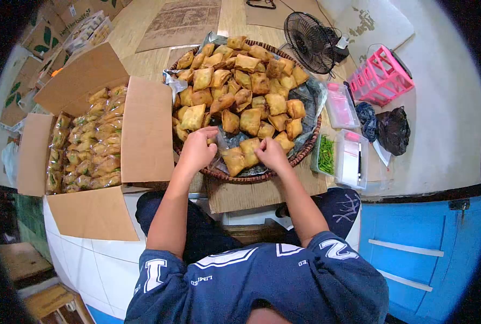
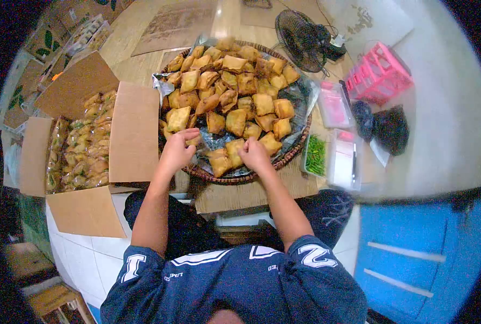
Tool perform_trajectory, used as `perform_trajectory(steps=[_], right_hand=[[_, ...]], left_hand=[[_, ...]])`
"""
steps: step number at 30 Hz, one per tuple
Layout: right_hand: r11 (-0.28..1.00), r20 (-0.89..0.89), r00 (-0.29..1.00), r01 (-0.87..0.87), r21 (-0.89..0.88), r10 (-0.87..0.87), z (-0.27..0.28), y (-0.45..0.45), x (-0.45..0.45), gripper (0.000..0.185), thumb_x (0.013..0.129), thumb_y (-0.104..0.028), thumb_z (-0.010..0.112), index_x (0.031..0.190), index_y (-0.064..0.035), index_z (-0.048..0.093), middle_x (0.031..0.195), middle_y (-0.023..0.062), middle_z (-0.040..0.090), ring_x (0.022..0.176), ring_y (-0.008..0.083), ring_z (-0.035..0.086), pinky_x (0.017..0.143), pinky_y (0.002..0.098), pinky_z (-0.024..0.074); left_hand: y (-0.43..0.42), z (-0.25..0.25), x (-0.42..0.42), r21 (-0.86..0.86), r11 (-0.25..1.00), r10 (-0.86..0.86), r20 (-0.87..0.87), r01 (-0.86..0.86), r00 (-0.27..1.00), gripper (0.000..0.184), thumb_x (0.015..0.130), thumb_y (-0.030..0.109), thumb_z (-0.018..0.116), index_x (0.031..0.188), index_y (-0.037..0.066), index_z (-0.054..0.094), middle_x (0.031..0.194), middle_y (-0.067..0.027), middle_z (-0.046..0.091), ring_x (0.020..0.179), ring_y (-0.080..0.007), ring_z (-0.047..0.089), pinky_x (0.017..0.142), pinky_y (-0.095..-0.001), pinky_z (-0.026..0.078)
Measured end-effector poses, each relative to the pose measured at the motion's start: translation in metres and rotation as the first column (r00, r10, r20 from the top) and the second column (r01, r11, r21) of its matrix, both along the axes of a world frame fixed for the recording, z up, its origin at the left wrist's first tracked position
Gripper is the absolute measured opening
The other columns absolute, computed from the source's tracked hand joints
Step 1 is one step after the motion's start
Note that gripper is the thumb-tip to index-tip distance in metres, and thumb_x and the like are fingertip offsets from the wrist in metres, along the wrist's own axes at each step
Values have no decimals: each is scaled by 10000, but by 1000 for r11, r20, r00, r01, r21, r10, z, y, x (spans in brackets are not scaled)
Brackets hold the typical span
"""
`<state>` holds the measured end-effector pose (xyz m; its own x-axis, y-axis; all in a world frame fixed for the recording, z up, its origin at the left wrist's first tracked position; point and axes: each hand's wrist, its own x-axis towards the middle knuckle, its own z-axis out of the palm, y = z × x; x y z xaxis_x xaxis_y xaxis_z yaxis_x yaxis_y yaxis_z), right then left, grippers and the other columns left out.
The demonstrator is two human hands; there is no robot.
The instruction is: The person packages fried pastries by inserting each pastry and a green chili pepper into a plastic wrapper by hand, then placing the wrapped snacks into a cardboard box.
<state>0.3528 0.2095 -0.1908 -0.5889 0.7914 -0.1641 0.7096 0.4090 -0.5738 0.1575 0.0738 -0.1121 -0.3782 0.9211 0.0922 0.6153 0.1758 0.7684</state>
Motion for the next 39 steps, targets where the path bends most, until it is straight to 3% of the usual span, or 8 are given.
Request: perform_trajectory(steps=[5,11,13,17,21,29,34,39], right_hand=[[952,-343,909,145,-268,-235,-38,6,-8,464,644,-250,740,934,18,496,773,127,595,740,265,588,692,355,476],[952,-254,952,95,-290,-172,-36,15,-2,517,625,-185,724,1055,-3,503,756,100,597,718,216,591,676,331,483],[995,-307,947,84,-54,-97,5,16,5,502,622,-150,709,1064,-24,507,781,81,591,695,183,579,644,314,484],[978,-766,620,12,-206,-169,78,12,5,400,712,-15,628,1085,1,486,911,53,552,830,134,560,751,262,470],[851,-883,334,-301,-431,-329,94,-16,-25,437,730,36,620,1130,-4,448,1021,54,512,921,140,531,811,255,450],[776,-737,636,-339,-532,-227,77,-25,1,414,732,20,631,1108,-21,464,1026,72,519,921,146,561,803,256,466],[911,-509,817,-388,-137,271,96,-26,13,379,738,-4,622,1110,-22,553,1007,66,568,928,147,559,781,275,482],[882,-400,790,-455,124,464,98,-23,11,361,743,-9,600,1097,-80,589,980,87,572,874,201,576,743,276,496]], left_hand=[[3,-13,-9,-34,992,-113,236,125,965,326,717,2,507,1024,-16,614,1094,-95,598,925,-168,582,723,-263,471],[5,9,-10,-312,946,116,577,87,808,250,800,94,545,1023,23,631,1030,-14,614,610,-62,516,540,-206,426],[5,-2,-10,-199,976,42,557,85,830,356,721,32,467,1046,-3,605,882,-69,638,593,-103,550,499,-248,469],[6,-2,3,-156,979,-15,586,131,810,357,738,18,460,1072,-30,577,920,-109,599,587,-103,545,556,-259,522],[8,5,7,-154,968,-42,672,196,739,372,750,7,447,1105,-27,551,870,-82,596,599,-97,553,561,-245,514],[2,4,-1,-146,931,-108,765,334,635,357,774,10,452,1118,-8,545,799,-47,599,594,-91,557,576,-225,499],[4,4,7,-190,903,-138,721,385,679,424,743,-21,411,1145,22,540,889,-21,594,573,-70,543,578,-218,507],[5,1,11,-176,897,-183,688,407,702,324,782,41,470,1086,14,577,783,-27,591,583,-77,537,570,-219,490]])
